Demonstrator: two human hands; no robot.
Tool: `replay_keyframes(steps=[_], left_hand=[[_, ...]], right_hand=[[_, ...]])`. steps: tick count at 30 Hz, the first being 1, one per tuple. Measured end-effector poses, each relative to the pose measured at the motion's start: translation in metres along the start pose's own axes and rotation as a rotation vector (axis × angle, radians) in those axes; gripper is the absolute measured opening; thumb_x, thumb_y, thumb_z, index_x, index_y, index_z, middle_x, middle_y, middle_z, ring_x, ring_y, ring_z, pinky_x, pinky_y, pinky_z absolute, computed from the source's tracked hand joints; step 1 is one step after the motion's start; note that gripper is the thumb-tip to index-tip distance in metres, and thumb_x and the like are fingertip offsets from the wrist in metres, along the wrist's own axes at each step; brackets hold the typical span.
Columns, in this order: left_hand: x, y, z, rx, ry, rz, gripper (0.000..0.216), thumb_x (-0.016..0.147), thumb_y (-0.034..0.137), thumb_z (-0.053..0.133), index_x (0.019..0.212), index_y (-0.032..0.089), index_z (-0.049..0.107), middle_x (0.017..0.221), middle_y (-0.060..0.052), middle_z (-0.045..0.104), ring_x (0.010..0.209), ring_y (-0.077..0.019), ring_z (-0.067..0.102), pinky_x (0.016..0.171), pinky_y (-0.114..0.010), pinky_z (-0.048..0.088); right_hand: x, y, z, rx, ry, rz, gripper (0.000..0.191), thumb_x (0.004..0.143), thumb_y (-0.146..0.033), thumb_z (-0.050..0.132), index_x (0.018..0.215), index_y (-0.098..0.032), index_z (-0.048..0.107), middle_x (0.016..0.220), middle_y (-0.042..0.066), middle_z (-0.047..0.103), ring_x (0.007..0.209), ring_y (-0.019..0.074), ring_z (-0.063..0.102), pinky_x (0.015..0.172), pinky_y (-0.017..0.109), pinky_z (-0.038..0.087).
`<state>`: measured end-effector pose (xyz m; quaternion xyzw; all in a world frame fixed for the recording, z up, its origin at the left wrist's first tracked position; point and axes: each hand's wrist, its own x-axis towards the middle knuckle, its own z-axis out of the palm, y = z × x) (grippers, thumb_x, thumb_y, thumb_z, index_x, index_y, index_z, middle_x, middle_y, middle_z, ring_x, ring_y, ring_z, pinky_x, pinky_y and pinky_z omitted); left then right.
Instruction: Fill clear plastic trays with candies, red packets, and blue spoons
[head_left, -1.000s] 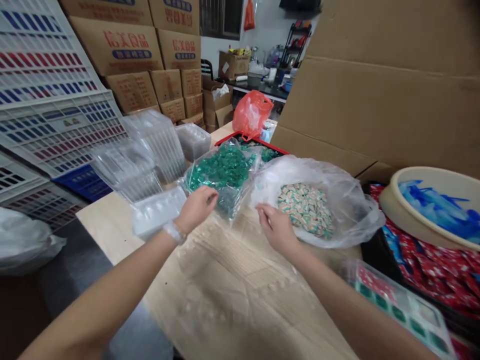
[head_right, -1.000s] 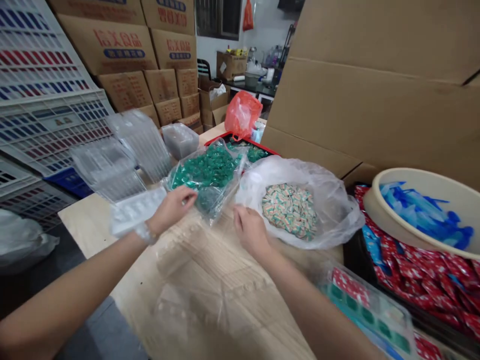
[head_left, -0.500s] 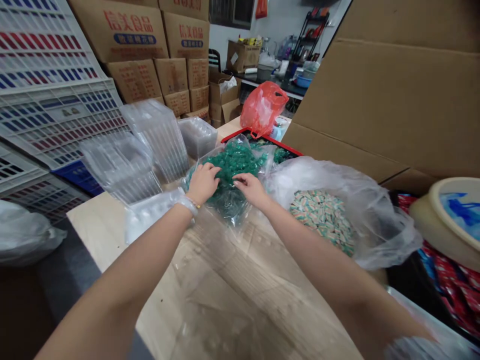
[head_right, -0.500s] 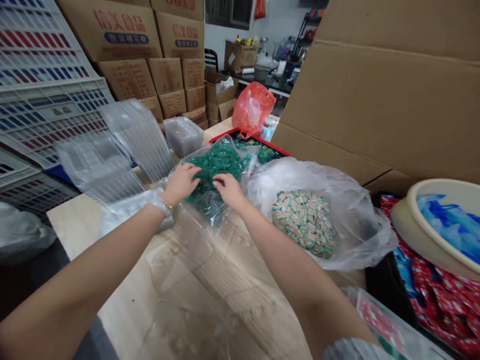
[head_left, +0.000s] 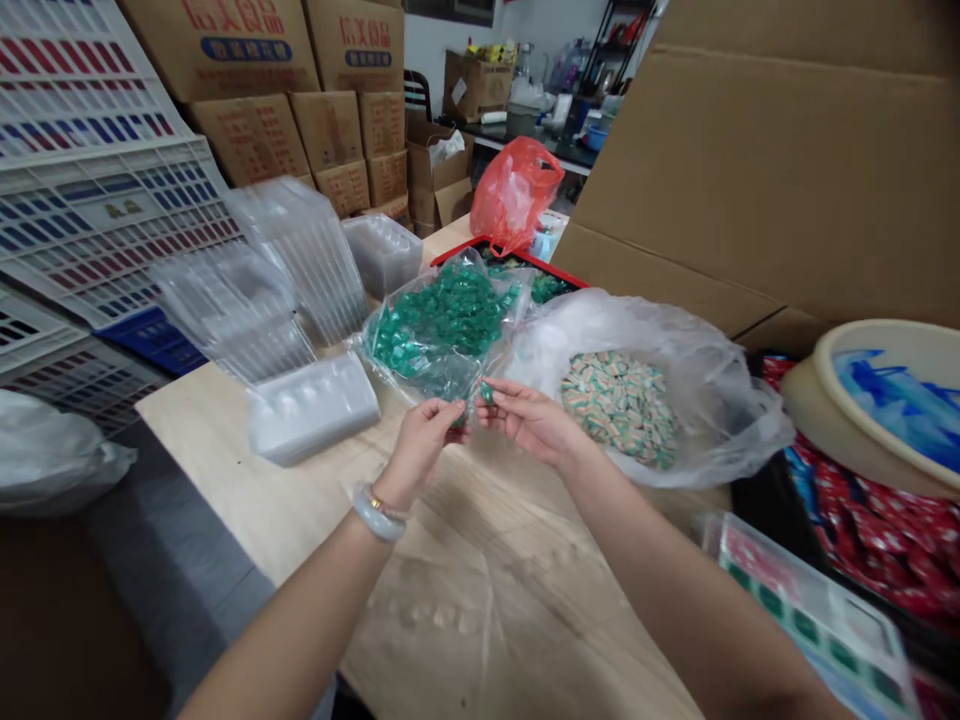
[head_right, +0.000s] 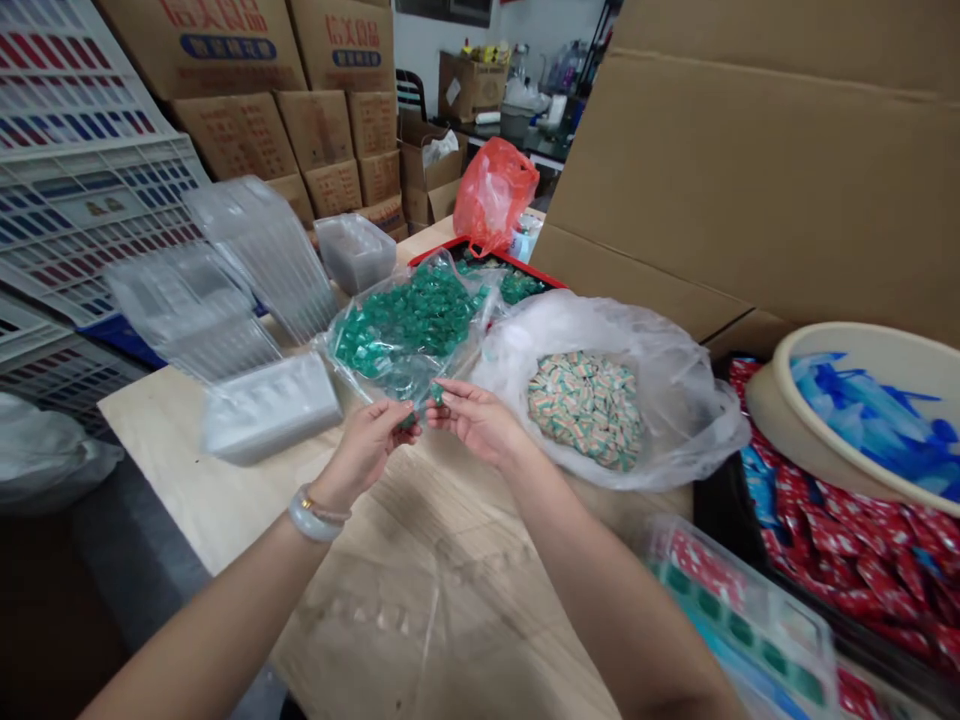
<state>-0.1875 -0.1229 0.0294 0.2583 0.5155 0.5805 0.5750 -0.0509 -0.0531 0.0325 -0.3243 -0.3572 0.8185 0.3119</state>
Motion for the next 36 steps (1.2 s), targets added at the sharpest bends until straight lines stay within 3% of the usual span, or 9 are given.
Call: replay_keyframes(steps=[5, 9, 13, 17, 20, 25, 31, 33, 36], left_hand=[[-0.023, -0.018, 0.018, -0.012, -0.068, -0.048, 0.025, 0.063, 0.020, 0.056, 0.087, 0.017, 0.052, 0.062, 0.003, 0.055, 0.051, -0.0088, 0.051, 0.047, -0.020, 0.037], [-0.035, -0.038, 0.040, 0.029, -0.141, -0.022, 0.020, 0.068, 0.021, 0.048, 0.081, 0.012, 0.060, 0.058, 0.001, 0.053, 0.049, -0.0071, 0.045, 0.046, -0.019, 0.034], [-0.043, -0.052, 0.050, 0.098, -0.128, 0.066, 0.024, 0.067, 0.026, 0.056, 0.087, 0.013, 0.062, 0.066, -0.001, 0.057, 0.054, -0.0077, 0.046, 0.051, -0.020, 0.037], [-0.047, -0.057, 0.045, 0.135, -0.120, 0.024, 0.020, 0.068, 0.027, 0.057, 0.080, 0.012, 0.063, 0.061, 0.000, 0.055, 0.051, -0.0072, 0.044, 0.048, -0.020, 0.035], [-0.057, -0.061, 0.040, 0.181, -0.107, -0.009, 0.020, 0.067, 0.027, 0.059, 0.079, 0.012, 0.062, 0.062, 0.000, 0.056, 0.050, -0.0066, 0.043, 0.048, -0.020, 0.034], [-0.084, -0.072, 0.038, 0.210, -0.115, -0.085, 0.024, 0.066, 0.029, 0.062, 0.082, 0.012, 0.063, 0.065, -0.001, 0.058, 0.053, -0.0073, 0.045, 0.050, -0.020, 0.037], [-0.103, -0.077, 0.038, 0.131, -0.127, -0.154, 0.020, 0.066, 0.027, 0.060, 0.078, 0.012, 0.063, 0.065, -0.002, 0.060, 0.053, -0.0087, 0.049, 0.052, -0.021, 0.038], [-0.106, -0.076, 0.036, 0.246, -0.097, -0.097, 0.016, 0.066, 0.024, 0.059, 0.077, 0.013, 0.062, 0.066, -0.002, 0.061, 0.056, -0.0102, 0.051, 0.054, -0.023, 0.040], [-0.114, -0.074, 0.034, 0.525, -0.072, 0.103, 0.016, 0.068, 0.017, 0.055, 0.081, 0.017, 0.063, 0.076, -0.002, 0.064, 0.070, -0.0133, 0.056, 0.066, -0.024, 0.042]], right_hand=[[-0.046, 0.019, -0.005, -0.089, 0.123, -0.112, 0.022, 0.060, -0.028, 0.069, 0.074, -0.014, 0.060, 0.061, 0.000, 0.063, 0.050, 0.0092, 0.057, 0.051, 0.023, 0.047], [-0.067, 0.036, -0.009, -0.101, 0.314, -0.216, 0.024, 0.059, -0.031, 0.070, 0.069, -0.014, 0.056, 0.054, -0.003, 0.058, 0.045, 0.0072, 0.053, 0.047, 0.021, 0.044], [-0.078, 0.051, -0.007, -0.071, 0.466, -0.282, 0.024, 0.060, -0.033, 0.066, 0.070, -0.016, 0.052, 0.054, -0.005, 0.057, 0.044, 0.0075, 0.052, 0.044, 0.021, 0.044], [-0.091, 0.063, -0.004, -0.258, 0.461, -0.324, 0.026, 0.068, -0.035, 0.059, 0.087, -0.018, 0.055, 0.060, -0.004, 0.059, 0.048, 0.0088, 0.054, 0.049, 0.024, 0.046], [-0.104, 0.072, -0.006, -0.355, 0.434, -0.321, 0.027, 0.068, -0.035, 0.060, 0.088, -0.017, 0.056, 0.064, -0.002, 0.060, 0.051, 0.0087, 0.055, 0.052, 0.024, 0.048], [-0.127, 0.083, -0.010, -0.226, 0.478, -0.157, 0.029, 0.062, -0.040, 0.064, 0.074, -0.015, 0.054, 0.054, -0.004, 0.057, 0.042, 0.0083, 0.053, 0.043, 0.023, 0.047], [-0.147, 0.085, -0.004, -0.145, 0.440, -0.058, 0.028, 0.060, -0.038, 0.067, 0.069, -0.015, 0.054, 0.053, -0.002, 0.060, 0.043, 0.0096, 0.055, 0.043, 0.022, 0.048], [-0.151, 0.084, -0.003, -0.126, 0.408, -0.037, 0.027, 0.060, -0.037, 0.067, 0.070, -0.015, 0.054, 0.055, -0.001, 0.061, 0.044, 0.0100, 0.056, 0.044, 0.023, 0.048], [-0.156, 0.087, -0.001, -0.171, 0.386, -0.036, 0.027, 0.062, -0.039, 0.065, 0.069, -0.015, 0.054, 0.052, -0.002, 0.059, 0.042, 0.0097, 0.055, 0.043, 0.023, 0.047]])
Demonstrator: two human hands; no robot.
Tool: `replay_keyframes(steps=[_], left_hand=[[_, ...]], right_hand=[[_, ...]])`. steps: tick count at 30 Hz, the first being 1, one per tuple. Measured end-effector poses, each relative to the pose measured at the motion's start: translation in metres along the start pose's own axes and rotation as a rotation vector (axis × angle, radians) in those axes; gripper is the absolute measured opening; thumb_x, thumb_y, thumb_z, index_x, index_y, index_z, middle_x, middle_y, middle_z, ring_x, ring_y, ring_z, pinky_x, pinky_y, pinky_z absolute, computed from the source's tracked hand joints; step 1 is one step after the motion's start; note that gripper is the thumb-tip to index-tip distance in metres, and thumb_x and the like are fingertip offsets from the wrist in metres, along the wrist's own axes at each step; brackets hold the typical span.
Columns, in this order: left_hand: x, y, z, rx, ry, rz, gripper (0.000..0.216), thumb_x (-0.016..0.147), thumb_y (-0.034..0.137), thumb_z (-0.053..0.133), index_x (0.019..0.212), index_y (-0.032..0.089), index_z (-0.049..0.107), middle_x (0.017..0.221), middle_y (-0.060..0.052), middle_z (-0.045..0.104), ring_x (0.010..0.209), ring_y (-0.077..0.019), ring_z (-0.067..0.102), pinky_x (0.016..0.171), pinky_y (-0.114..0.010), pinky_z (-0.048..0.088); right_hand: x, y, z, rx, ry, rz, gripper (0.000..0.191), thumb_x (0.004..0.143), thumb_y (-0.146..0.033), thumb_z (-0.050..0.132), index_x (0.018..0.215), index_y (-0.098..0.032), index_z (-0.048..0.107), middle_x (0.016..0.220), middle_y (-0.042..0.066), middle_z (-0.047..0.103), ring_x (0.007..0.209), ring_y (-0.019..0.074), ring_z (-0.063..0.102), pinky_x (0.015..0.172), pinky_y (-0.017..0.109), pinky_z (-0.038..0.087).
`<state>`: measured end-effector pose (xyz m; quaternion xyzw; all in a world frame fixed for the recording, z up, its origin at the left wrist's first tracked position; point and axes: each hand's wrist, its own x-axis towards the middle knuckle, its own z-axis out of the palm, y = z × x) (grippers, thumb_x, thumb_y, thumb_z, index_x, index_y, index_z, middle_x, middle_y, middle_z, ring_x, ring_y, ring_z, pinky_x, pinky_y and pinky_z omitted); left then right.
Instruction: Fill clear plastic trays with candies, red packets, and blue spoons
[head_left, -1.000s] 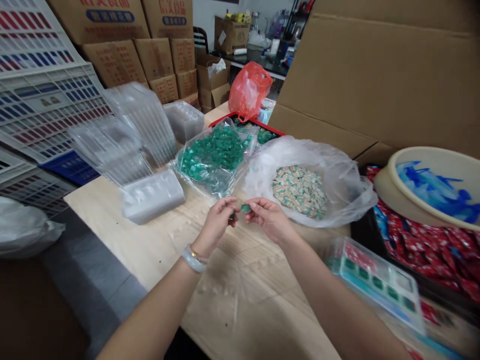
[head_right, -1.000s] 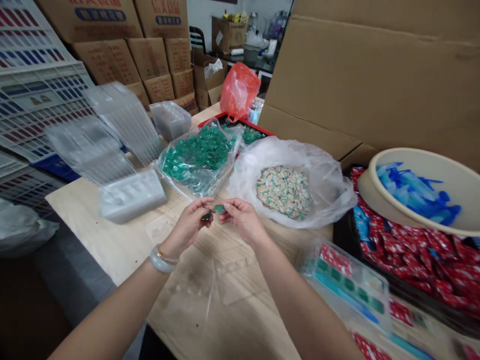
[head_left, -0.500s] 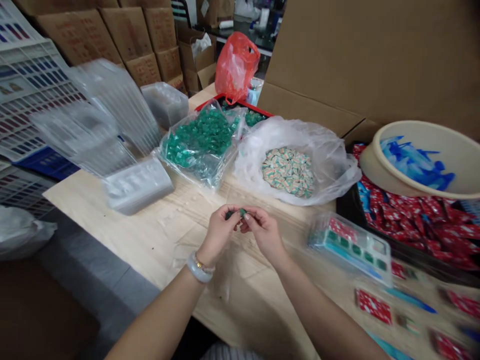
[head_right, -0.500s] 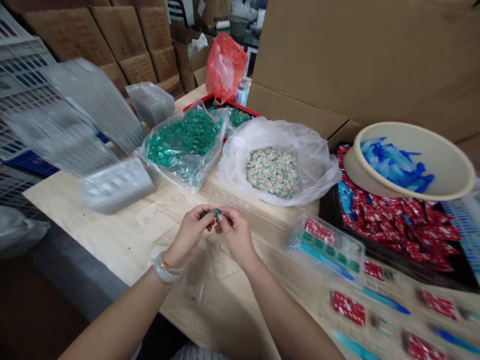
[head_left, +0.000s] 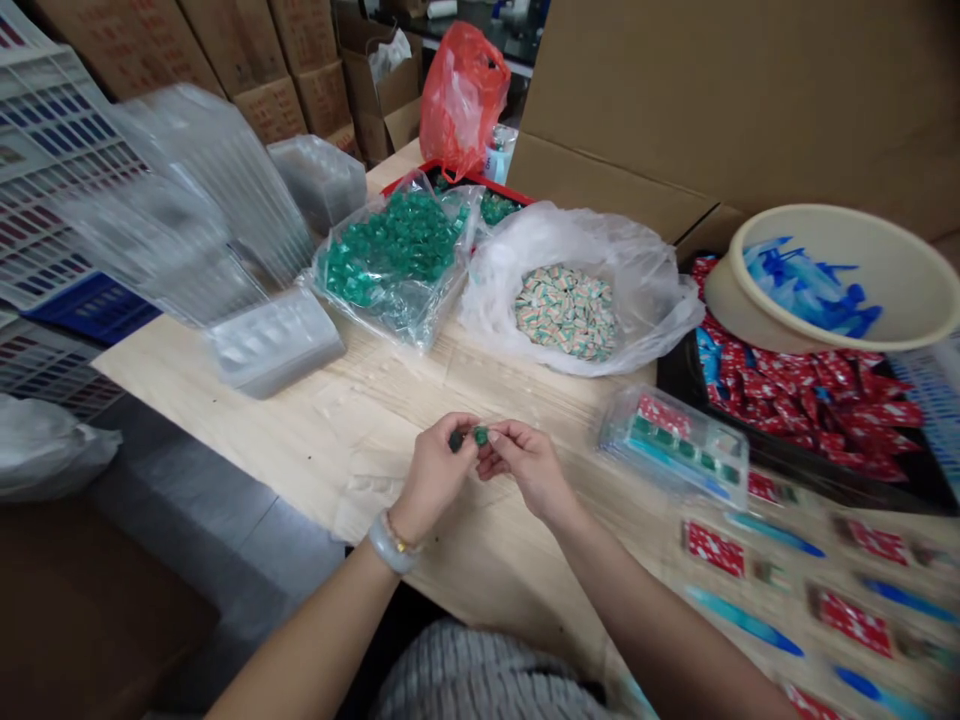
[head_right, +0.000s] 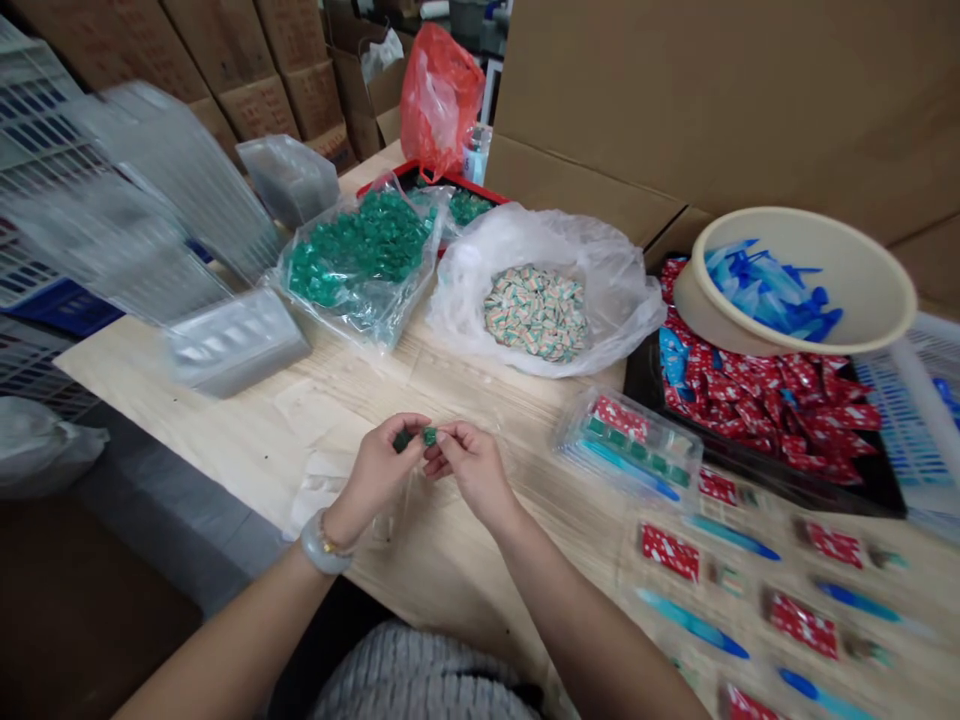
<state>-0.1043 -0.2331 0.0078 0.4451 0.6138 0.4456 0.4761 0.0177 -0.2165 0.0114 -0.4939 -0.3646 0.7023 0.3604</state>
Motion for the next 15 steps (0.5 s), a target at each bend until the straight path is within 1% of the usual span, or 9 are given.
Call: replay_keyframes(steps=[2, 4, 5, 6, 8, 10, 12, 14, 15], left_hand=[[-0.010, 0.001, -0.002, 0.126, -0.061, 0.090, 0.019, 0.072, 0.015, 0.050, 0.086, 0.019, 0.063, 0.081, -0.002, 0.064, 0.076, -0.0140, 0.057, 0.071, -0.025, 0.042], [-0.021, 0.000, -0.003, 0.174, -0.171, 0.123, 0.021, 0.077, 0.017, 0.045, 0.089, 0.020, 0.062, 0.081, -0.002, 0.064, 0.075, -0.0140, 0.056, 0.071, -0.025, 0.042], [-0.027, -0.002, -0.002, 0.197, -0.206, 0.140, 0.022, 0.079, 0.018, 0.043, 0.091, 0.019, 0.061, 0.081, -0.002, 0.063, 0.076, -0.0143, 0.056, 0.072, -0.025, 0.042], [-0.031, -0.003, -0.001, 0.229, -0.223, 0.167, 0.023, 0.081, 0.019, 0.041, 0.092, 0.019, 0.061, 0.082, -0.003, 0.062, 0.078, -0.0147, 0.055, 0.073, -0.026, 0.042], [-0.037, -0.007, 0.004, 0.329, -0.232, 0.244, 0.024, 0.083, 0.019, 0.039, 0.095, 0.019, 0.060, 0.085, -0.005, 0.058, 0.081, -0.0156, 0.053, 0.074, -0.027, 0.042], [-0.036, -0.010, 0.014, 0.442, -0.259, 0.319, 0.025, 0.084, 0.019, 0.038, 0.096, 0.019, 0.060, 0.085, -0.006, 0.054, 0.081, -0.0159, 0.051, 0.073, -0.027, 0.041], [-0.030, -0.010, 0.025, 0.525, -0.312, 0.375, 0.026, 0.083, 0.018, 0.037, 0.096, 0.020, 0.060, 0.083, -0.005, 0.052, 0.079, -0.0157, 0.050, 0.070, -0.026, 0.041], [-0.020, -0.010, 0.035, 0.552, -0.353, 0.407, 0.027, 0.082, 0.017, 0.038, 0.100, 0.022, 0.058, 0.082, -0.005, 0.052, 0.079, -0.0160, 0.049, 0.071, -0.027, 0.041], [-0.015, -0.010, 0.038, 0.528, -0.348, 0.404, 0.029, 0.081, 0.016, 0.039, 0.104, 0.022, 0.056, 0.084, -0.005, 0.052, 0.080, -0.0162, 0.049, 0.073, -0.028, 0.041]], right_hand=[[-0.006, 0.006, 0.000, -0.067, 0.017, -0.024, 0.027, 0.064, -0.040, 0.064, 0.066, -0.015, 0.053, 0.049, -0.004, 0.055, 0.039, 0.0086, 0.051, 0.039, 0.022, 0.044], [-0.014, 0.014, -0.002, -0.124, 0.045, -0.049, 0.027, 0.066, -0.040, 0.063, 0.064, -0.016, 0.052, 0.048, -0.005, 0.052, 0.038, 0.0075, 0.048, 0.037, 0.020, 0.040], [-0.019, 0.018, -0.003, -0.134, 0.054, -0.059, 0.026, 0.067, -0.040, 0.062, 0.065, -0.016, 0.053, 0.049, -0.005, 0.052, 0.039, 0.0073, 0.048, 0.038, 0.020, 0.040], [-0.024, 0.023, -0.005, -0.125, 0.060, -0.065, 0.025, 0.068, -0.039, 0.061, 0.067, -0.016, 0.054, 0.051, -0.004, 0.053, 0.042, 0.0075, 0.048, 0.041, 0.021, 0.041], [-0.033, 0.030, -0.012, -0.033, 0.064, -0.054, 0.022, 0.069, -0.038, 0.061, 0.070, -0.016, 0.056, 0.058, -0.002, 0.056, 0.050, 0.0086, 0.052, 0.049, 0.023, 0.044], [-0.038, 0.033, -0.023, 0.118, 0.057, -0.002, 0.021, 0.067, -0.036, 0.064, 0.071, -0.017, 0.057, 0.064, -0.001, 0.058, 0.057, 0.0098, 0.054, 0.057, 0.025, 0.045], [-0.038, 0.030, -0.037, 0.222, 0.045, 0.050, 0.021, 0.063, -0.034, 0.068, 0.069, -0.017, 0.056, 0.065, -0.001, 0.059, 0.059, 0.0102, 0.054, 0.059, 0.026, 0.045], [-0.031, 0.023, -0.054, 0.180, 0.053, 0.030, 0.021, 0.062, -0.032, 0.068, 0.069, -0.018, 0.056, 0.065, -0.001, 0.058, 0.057, 0.0103, 0.053, 0.058, 0.026, 0.044], [-0.025, 0.019, -0.063, 0.093, 0.089, -0.030, 0.019, 0.062, -0.032, 0.068, 0.070, -0.018, 0.056, 0.065, -0.002, 0.057, 0.056, 0.0103, 0.052, 0.058, 0.027, 0.043]])
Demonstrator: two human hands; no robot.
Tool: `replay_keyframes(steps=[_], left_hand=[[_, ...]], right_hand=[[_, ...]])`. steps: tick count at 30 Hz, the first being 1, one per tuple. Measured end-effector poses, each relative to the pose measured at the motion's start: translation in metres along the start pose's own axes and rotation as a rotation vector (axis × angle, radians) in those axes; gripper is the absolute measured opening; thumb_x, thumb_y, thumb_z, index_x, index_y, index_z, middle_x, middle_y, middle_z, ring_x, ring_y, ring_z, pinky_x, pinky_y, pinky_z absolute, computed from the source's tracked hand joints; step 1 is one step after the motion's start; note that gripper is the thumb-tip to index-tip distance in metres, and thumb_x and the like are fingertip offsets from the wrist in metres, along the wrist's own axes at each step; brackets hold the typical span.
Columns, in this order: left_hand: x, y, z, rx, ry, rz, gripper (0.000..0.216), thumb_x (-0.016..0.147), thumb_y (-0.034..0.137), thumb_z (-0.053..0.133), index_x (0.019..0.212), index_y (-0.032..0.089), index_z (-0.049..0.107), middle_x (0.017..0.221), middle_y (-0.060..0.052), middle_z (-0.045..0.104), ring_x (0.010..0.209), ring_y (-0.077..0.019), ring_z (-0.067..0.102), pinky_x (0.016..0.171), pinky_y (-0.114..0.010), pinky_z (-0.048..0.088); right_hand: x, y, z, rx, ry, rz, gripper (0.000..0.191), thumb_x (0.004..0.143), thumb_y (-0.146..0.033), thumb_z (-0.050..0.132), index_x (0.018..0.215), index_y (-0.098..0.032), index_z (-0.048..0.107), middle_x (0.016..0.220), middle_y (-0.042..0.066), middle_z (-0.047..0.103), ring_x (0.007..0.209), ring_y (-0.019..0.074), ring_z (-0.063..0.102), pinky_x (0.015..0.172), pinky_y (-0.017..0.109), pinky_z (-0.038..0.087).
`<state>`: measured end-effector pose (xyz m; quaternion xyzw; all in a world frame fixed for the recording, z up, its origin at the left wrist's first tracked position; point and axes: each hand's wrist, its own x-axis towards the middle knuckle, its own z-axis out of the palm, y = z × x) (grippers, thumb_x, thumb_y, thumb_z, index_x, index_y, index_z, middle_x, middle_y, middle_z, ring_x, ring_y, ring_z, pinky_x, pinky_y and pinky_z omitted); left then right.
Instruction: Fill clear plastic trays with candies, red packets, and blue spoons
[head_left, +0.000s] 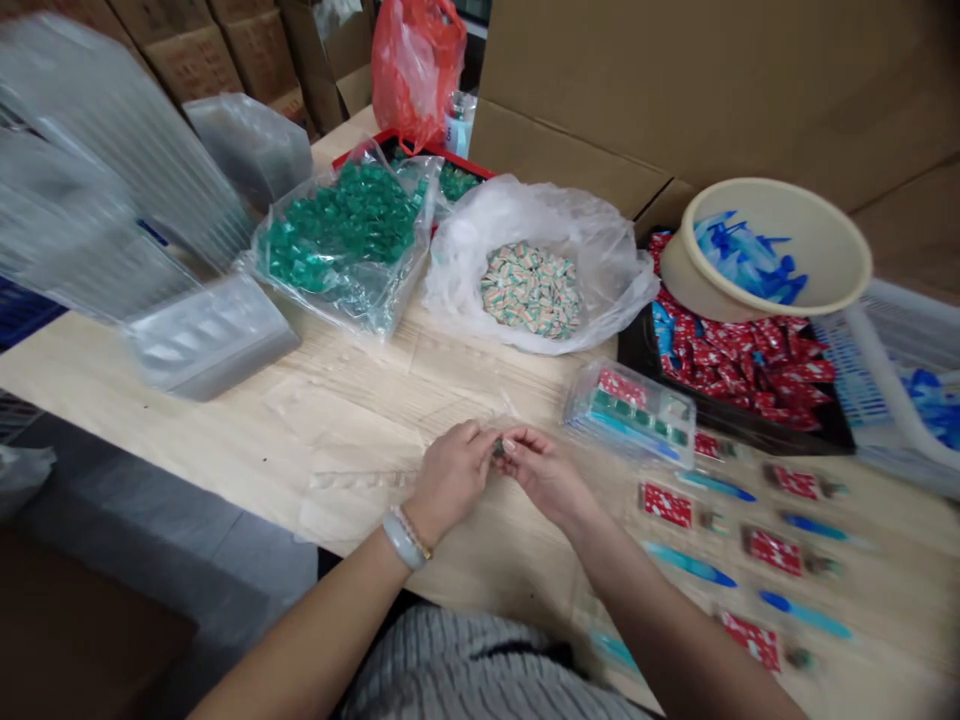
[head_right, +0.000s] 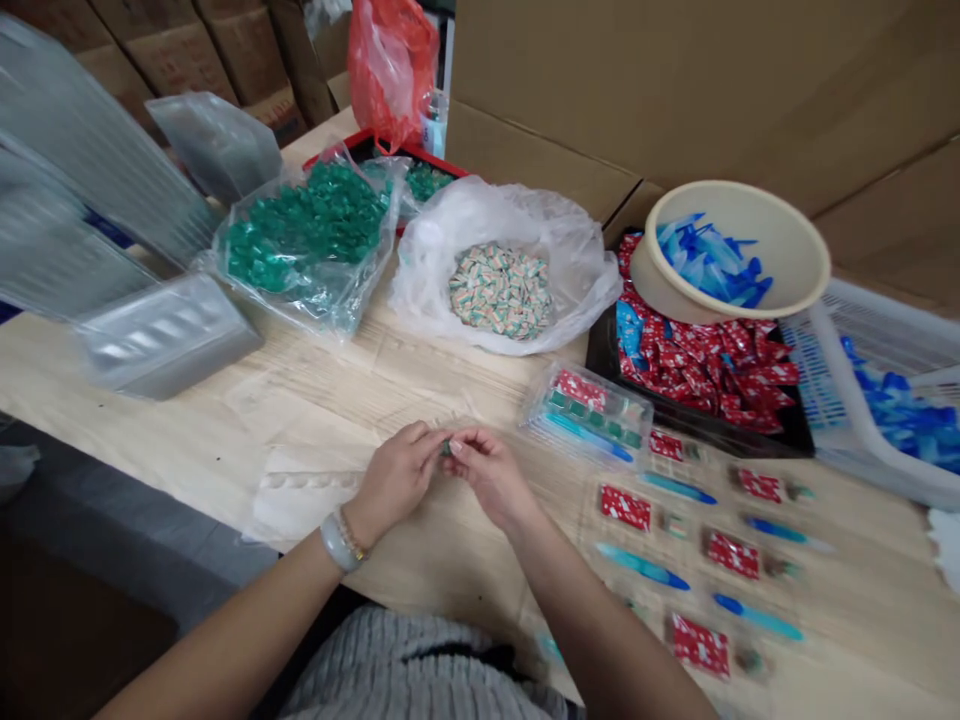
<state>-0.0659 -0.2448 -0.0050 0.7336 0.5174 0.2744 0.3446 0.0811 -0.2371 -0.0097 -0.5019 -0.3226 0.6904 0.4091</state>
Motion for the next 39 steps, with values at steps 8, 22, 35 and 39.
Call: replay_keyframes(steps=[8, 22, 35, 39], left_hand=[[0.027, -0.024, 0.001, -0.520, 0.014, -0.303, 0.030, 0.070, 0.007, 0.039, 0.094, 0.016, 0.054, 0.087, -0.004, 0.055, 0.078, -0.0141, 0.053, 0.077, -0.031, 0.043], [0.035, -0.019, -0.003, -0.730, 0.071, -0.424, 0.020, 0.066, 0.018, 0.058, 0.085, 0.015, 0.055, 0.082, -0.003, 0.061, 0.074, -0.0130, 0.057, 0.074, -0.028, 0.044], [0.023, 0.001, -0.009, -0.963, 0.022, -0.492, 0.019, 0.069, 0.032, 0.059, 0.071, 0.013, 0.062, 0.072, -0.005, 0.063, 0.067, -0.0137, 0.056, 0.070, -0.030, 0.045], [0.019, -0.013, -0.013, -0.281, 0.175, -0.158, 0.016, 0.078, 0.026, 0.050, 0.080, 0.018, 0.064, 0.091, -0.007, 0.062, 0.087, -0.0187, 0.054, 0.084, -0.035, 0.040]], right_hand=[[0.060, -0.026, -0.035, -1.196, -0.238, -0.653, 0.016, 0.080, -0.015, 0.045, 0.085, -0.016, 0.060, 0.084, 0.008, 0.057, 0.083, 0.0183, 0.052, 0.076, 0.034, 0.043], [0.042, -0.012, -0.046, -1.425, -0.378, -0.679, 0.018, 0.083, -0.020, 0.043, 0.094, -0.017, 0.058, 0.083, 0.008, 0.058, 0.082, 0.0192, 0.050, 0.076, 0.035, 0.043], [0.020, -0.027, -0.013, -0.930, -0.184, -0.706, 0.018, 0.080, -0.027, 0.050, 0.095, -0.023, 0.060, 0.083, 0.005, 0.059, 0.078, 0.0163, 0.055, 0.069, 0.031, 0.045], [0.036, -0.031, -0.024, -1.017, -0.137, -0.664, 0.020, 0.081, -0.023, 0.048, 0.094, -0.021, 0.063, 0.086, 0.007, 0.057, 0.079, 0.0173, 0.054, 0.072, 0.032, 0.044]])
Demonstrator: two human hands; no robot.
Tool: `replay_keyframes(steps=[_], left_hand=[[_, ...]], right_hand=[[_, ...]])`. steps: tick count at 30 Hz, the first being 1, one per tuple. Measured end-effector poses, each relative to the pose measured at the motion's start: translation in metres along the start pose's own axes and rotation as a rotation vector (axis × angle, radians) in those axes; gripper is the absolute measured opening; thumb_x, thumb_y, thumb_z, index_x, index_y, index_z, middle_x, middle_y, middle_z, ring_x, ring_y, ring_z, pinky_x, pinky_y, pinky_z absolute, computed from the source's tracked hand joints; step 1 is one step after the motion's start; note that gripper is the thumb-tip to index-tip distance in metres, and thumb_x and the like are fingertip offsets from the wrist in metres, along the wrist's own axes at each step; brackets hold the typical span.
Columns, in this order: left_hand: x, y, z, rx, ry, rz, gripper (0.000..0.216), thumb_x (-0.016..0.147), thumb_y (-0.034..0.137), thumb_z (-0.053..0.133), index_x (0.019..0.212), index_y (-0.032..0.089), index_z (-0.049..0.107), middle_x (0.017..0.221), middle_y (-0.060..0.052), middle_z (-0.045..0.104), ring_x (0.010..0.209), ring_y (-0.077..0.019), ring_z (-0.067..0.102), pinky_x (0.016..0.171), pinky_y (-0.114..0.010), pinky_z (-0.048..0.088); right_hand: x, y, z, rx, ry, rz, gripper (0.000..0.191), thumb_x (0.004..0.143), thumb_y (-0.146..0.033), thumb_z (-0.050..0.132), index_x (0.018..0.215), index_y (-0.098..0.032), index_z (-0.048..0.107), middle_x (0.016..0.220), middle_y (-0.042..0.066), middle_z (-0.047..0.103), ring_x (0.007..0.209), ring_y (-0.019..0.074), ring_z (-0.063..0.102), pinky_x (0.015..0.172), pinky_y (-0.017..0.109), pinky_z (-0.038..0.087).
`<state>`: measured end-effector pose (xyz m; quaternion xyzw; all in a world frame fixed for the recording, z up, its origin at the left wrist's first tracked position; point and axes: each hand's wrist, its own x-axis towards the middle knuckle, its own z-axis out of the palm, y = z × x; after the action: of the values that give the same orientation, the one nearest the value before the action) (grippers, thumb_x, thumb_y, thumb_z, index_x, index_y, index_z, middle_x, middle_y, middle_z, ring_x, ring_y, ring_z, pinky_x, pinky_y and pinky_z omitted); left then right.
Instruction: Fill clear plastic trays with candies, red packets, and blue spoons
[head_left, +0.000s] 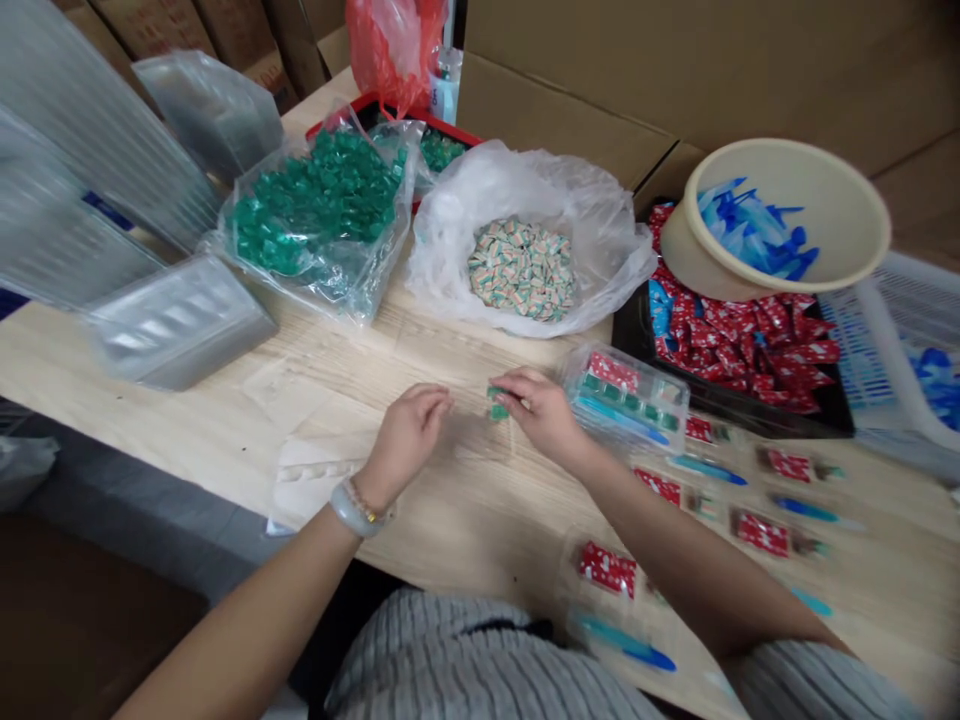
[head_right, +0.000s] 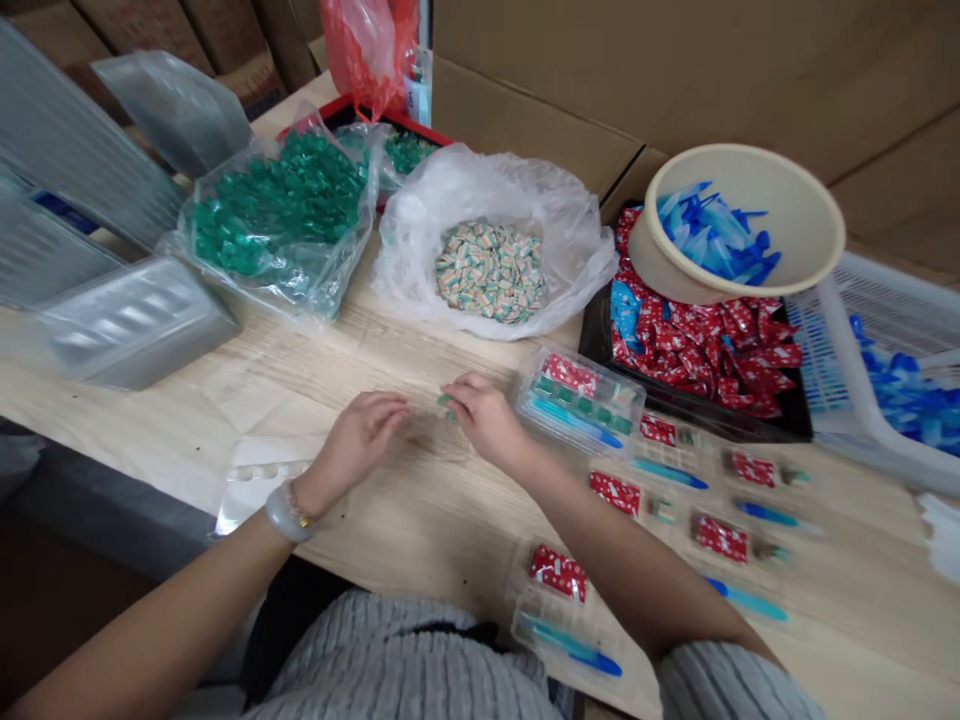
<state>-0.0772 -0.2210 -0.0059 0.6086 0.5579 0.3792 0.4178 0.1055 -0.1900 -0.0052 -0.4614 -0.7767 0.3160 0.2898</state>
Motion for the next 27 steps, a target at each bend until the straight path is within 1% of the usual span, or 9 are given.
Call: replay_keyframes(steps=[2, 5, 9, 14, 17, 20, 23, 25, 27], left_hand=[[-0.003, -0.008, 0.001, 0.236, -0.079, 0.155, 0.017, 0.077, 0.021, 0.051, 0.088, 0.019, 0.063, 0.098, -0.007, 0.060, 0.095, -0.0209, 0.050, 0.088, -0.038, 0.036], [-0.007, -0.018, 0.008, 0.414, -0.158, 0.234, 0.026, 0.076, 0.013, 0.049, 0.100, 0.017, 0.057, 0.102, -0.008, 0.057, 0.097, -0.0216, 0.047, 0.087, -0.039, 0.037], [-0.007, -0.025, 0.015, 0.441, -0.163, 0.268, 0.028, 0.078, 0.007, 0.042, 0.103, 0.015, 0.053, 0.099, -0.007, 0.056, 0.094, -0.0189, 0.046, 0.085, -0.036, 0.038], [-0.004, -0.028, 0.013, 0.478, -0.184, 0.281, 0.025, 0.079, 0.008, 0.043, 0.101, 0.015, 0.052, 0.099, -0.007, 0.055, 0.094, -0.0185, 0.046, 0.085, -0.035, 0.039], [-0.006, -0.028, 0.012, 0.508, -0.186, 0.286, 0.025, 0.079, 0.009, 0.043, 0.101, 0.015, 0.052, 0.098, -0.006, 0.055, 0.094, -0.0183, 0.046, 0.085, -0.035, 0.039], [-0.010, -0.022, 0.010, 0.563, -0.165, 0.315, 0.029, 0.078, 0.012, 0.047, 0.107, 0.015, 0.050, 0.106, -0.008, 0.052, 0.100, -0.0200, 0.044, 0.088, -0.036, 0.037], [-0.007, -0.011, 0.013, 0.604, -0.175, 0.364, 0.030, 0.080, 0.020, 0.048, 0.110, 0.017, 0.050, 0.109, -0.008, 0.051, 0.102, -0.0206, 0.043, 0.089, -0.037, 0.035], [0.003, -0.006, 0.019, 0.625, -0.220, 0.349, 0.026, 0.081, 0.023, 0.047, 0.106, 0.019, 0.053, 0.102, -0.006, 0.054, 0.097, -0.0199, 0.045, 0.085, -0.035, 0.037], [0.013, -0.005, 0.027, 0.650, -0.278, 0.310, 0.021, 0.081, 0.024, 0.048, 0.099, 0.019, 0.057, 0.093, -0.006, 0.056, 0.091, -0.0193, 0.047, 0.080, -0.034, 0.038]], right_hand=[[0.001, 0.007, 0.000, -0.088, -0.128, -0.050, 0.023, 0.082, -0.019, 0.044, 0.095, -0.019, 0.063, 0.087, 0.008, 0.057, 0.081, 0.0179, 0.053, 0.073, 0.033, 0.044], [0.002, 0.009, 0.004, -0.251, -0.288, -0.171, 0.024, 0.082, -0.015, 0.042, 0.095, -0.016, 0.063, 0.085, 0.009, 0.058, 0.084, 0.0189, 0.051, 0.076, 0.034, 0.043], [0.007, 0.010, 0.005, -0.420, -0.361, -0.313, 0.026, 0.084, -0.012, 0.039, 0.095, -0.014, 0.062, 0.084, 0.010, 0.060, 0.084, 0.0184, 0.050, 0.078, 0.032, 0.042], [0.009, 0.015, 0.008, -0.575, -0.464, -0.394, 0.022, 0.084, -0.015, 0.042, 0.095, -0.014, 0.061, 0.083, 0.009, 0.060, 0.082, 0.0177, 0.051, 0.076, 0.031, 0.040], [0.001, 0.013, 0.006, -0.572, -0.399, -0.345, 0.026, 0.082, -0.018, 0.046, 0.106, -0.014, 0.055, 0.090, 0.009, 0.061, 0.088, 0.0199, 0.051, 0.081, 0.036, 0.039], [-0.016, 0.007, -0.004, -0.492, -0.200, -0.182, 0.035, 0.081, -0.022, 0.048, 0.115, -0.014, 0.047, 0.107, 0.012, 0.055, 0.101, 0.0226, 0.047, 0.085, 0.038, 0.040], [-0.034, 0.005, -0.010, -0.427, -0.063, 0.009, 0.031, 0.084, -0.020, 0.039, 0.113, -0.016, 0.050, 0.102, 0.012, 0.054, 0.093, 0.0199, 0.052, 0.079, 0.034, 0.045], [-0.039, 0.009, -0.008, -0.401, -0.058, 0.081, 0.029, 0.084, -0.017, 0.038, 0.109, -0.016, 0.053, 0.096, 0.010, 0.056, 0.086, 0.0184, 0.054, 0.075, 0.032, 0.046], [-0.036, 0.016, -0.002, -0.369, -0.094, 0.109, 0.027, 0.082, -0.015, 0.040, 0.103, -0.016, 0.057, 0.092, 0.009, 0.056, 0.084, 0.0178, 0.054, 0.073, 0.030, 0.046]])
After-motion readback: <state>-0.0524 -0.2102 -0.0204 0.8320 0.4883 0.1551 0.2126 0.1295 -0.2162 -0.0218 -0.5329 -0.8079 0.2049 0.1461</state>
